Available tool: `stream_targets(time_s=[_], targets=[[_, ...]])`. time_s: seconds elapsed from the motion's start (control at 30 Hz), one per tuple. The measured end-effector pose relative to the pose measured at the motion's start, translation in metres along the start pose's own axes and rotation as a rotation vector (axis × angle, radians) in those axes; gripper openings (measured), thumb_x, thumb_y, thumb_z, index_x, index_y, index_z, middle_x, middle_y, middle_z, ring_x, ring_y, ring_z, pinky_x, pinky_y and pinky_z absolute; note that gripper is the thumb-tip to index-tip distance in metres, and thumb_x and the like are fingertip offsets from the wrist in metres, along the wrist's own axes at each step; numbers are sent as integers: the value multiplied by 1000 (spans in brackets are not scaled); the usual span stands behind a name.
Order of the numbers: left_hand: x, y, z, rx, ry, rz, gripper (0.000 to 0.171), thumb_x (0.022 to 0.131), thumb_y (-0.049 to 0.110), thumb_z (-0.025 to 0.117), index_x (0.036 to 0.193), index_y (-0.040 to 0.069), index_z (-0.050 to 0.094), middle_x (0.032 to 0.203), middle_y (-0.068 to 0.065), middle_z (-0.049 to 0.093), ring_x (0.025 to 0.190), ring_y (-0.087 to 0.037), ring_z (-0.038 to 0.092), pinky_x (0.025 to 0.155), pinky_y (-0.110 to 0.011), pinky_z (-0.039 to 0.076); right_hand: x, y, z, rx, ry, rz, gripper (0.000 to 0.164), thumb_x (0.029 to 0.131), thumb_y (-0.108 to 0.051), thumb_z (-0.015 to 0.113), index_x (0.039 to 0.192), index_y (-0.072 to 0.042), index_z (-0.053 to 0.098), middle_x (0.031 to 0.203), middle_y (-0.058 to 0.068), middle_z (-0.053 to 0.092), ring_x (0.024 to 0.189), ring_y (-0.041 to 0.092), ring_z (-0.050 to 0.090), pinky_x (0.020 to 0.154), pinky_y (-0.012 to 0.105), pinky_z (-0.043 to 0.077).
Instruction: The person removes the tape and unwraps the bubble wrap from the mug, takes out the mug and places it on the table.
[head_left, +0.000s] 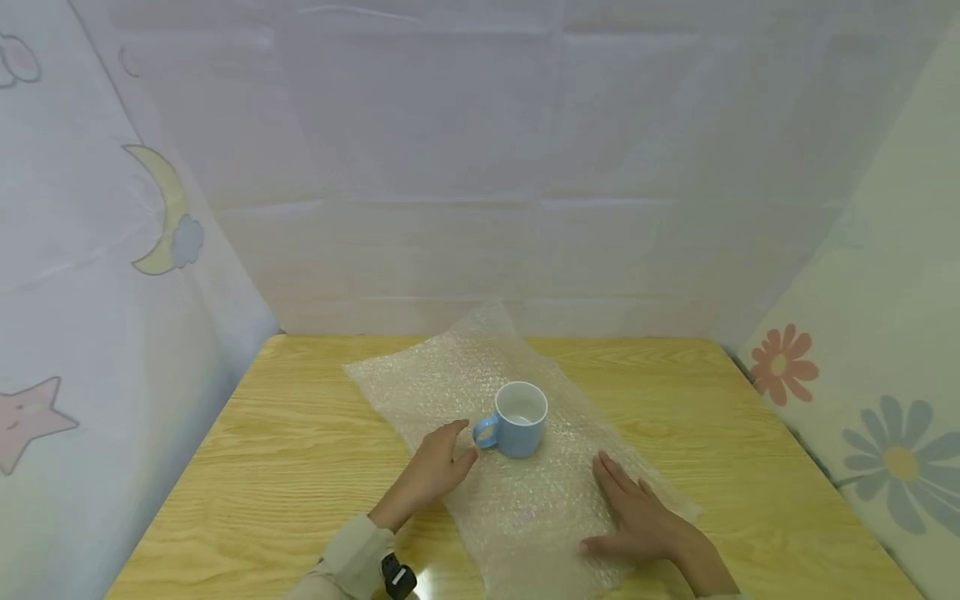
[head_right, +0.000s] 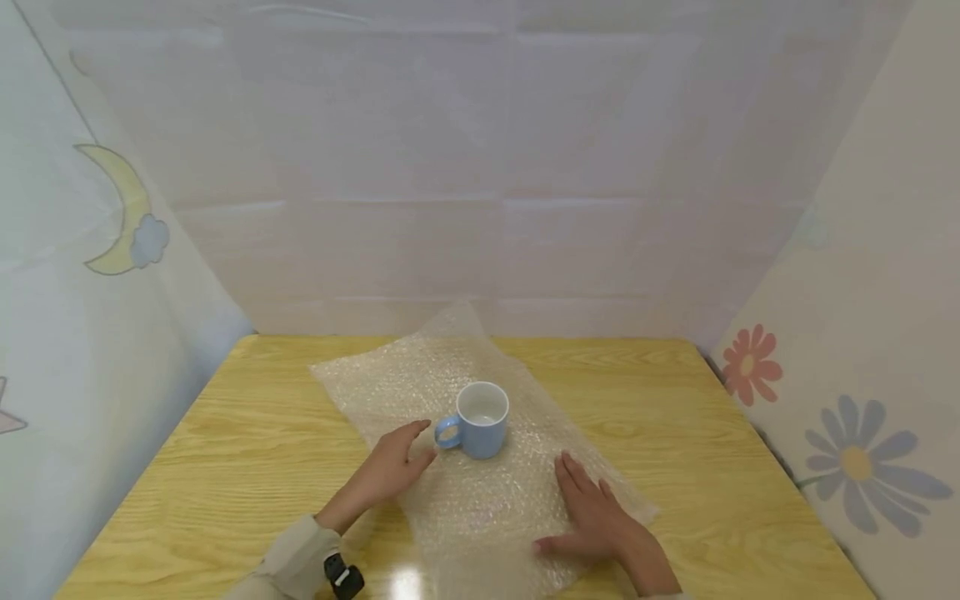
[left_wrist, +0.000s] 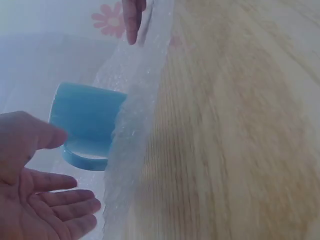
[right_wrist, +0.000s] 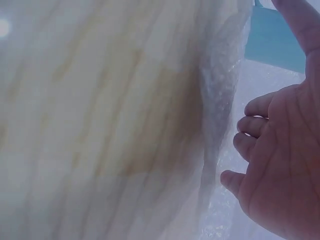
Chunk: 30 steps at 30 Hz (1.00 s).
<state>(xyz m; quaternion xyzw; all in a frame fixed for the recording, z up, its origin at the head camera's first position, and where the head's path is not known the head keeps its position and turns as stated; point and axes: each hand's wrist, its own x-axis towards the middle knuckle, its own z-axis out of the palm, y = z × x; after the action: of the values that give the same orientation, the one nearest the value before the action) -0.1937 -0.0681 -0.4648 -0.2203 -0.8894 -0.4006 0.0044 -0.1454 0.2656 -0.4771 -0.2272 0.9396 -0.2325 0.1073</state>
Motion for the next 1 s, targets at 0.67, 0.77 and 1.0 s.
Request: stream_targets(time_s=[0.67,0.77,1.0], targets=[[45,-9,27,-397,226,-134,24,100,25,56,98,3,68,95,-7,68,89,-18,63,80,-34,52,15,1,6,-12,26,18,129,66,-66,76,149,10,15,155,30,7,140,50,6,102,74,0],[46,-11,30,-403,220,-175,25,98,26,59,91,3,67,86,-8,67,78,-14,59,67,-28,49,16,1,6,10,-6,37,131,64,-67,77,150,10,14,155,31,6,140,51,5,102,75,1],[48,-12,31,-435,194,-213,23,95,21,61,86,1,65,82,-10,67,77,-21,62,61,-27,47,17,-1,3,13,-61,88,132,63,-67,79,150,9,15,155,30,8,141,49,8,103,73,9]])
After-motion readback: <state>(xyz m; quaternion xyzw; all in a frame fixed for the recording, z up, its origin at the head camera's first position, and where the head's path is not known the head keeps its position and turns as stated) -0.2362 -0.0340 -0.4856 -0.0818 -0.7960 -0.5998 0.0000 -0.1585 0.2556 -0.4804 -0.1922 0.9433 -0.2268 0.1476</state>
